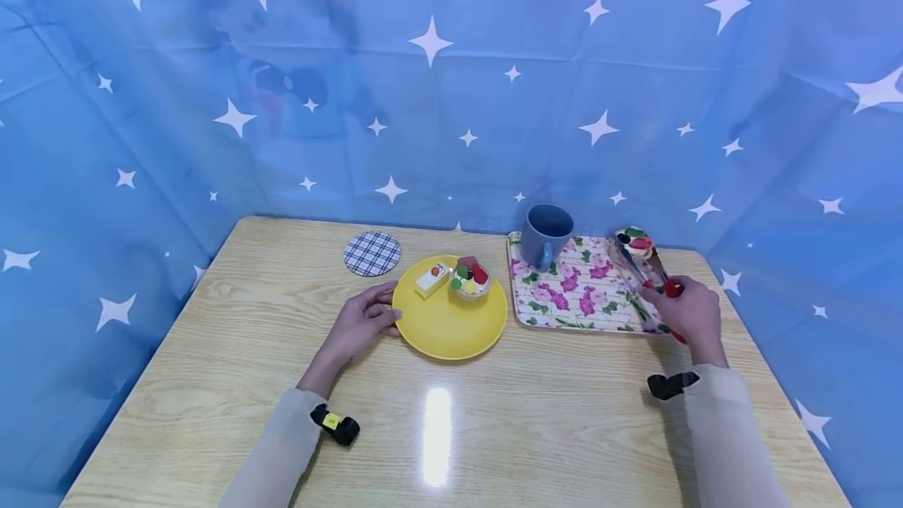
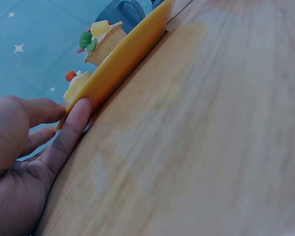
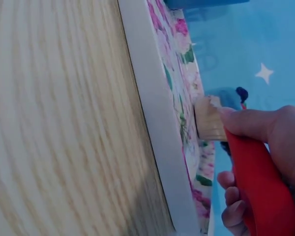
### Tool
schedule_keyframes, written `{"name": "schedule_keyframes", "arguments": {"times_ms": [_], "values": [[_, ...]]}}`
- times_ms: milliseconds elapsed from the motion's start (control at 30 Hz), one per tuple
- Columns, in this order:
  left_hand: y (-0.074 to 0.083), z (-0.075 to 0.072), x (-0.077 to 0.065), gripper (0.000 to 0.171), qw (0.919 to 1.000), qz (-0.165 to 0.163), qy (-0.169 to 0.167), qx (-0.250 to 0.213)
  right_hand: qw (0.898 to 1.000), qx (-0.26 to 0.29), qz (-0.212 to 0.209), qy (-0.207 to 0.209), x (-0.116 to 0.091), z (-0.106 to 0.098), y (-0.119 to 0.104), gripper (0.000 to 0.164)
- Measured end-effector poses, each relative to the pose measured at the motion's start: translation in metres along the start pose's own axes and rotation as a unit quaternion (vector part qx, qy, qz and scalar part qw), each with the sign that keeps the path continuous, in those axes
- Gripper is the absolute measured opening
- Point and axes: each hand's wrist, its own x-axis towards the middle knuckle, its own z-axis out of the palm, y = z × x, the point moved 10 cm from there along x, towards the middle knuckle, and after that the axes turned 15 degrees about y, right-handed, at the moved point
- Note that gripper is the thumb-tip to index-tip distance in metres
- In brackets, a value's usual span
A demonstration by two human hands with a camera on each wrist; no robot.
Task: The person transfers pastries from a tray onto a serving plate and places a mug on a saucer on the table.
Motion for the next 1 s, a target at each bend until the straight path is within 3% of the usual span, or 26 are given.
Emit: {"name": "schedule_keyframes", "arguments": {"times_ms": [567,1000], "values": [[-0.003,-0.002,-0.003,0.059,1.0,-0.002,-0.001,-0.003,1.0,0.016,-0.007,0.022,-0.013,-0.003,-0.004,0.09],[0.0,0.0,0.001,0.058,1.0,0.006,-0.002,-0.001,0.999,0.022,0.029,0.025,-0.022,-0.003,-0.001,0.088]]}}
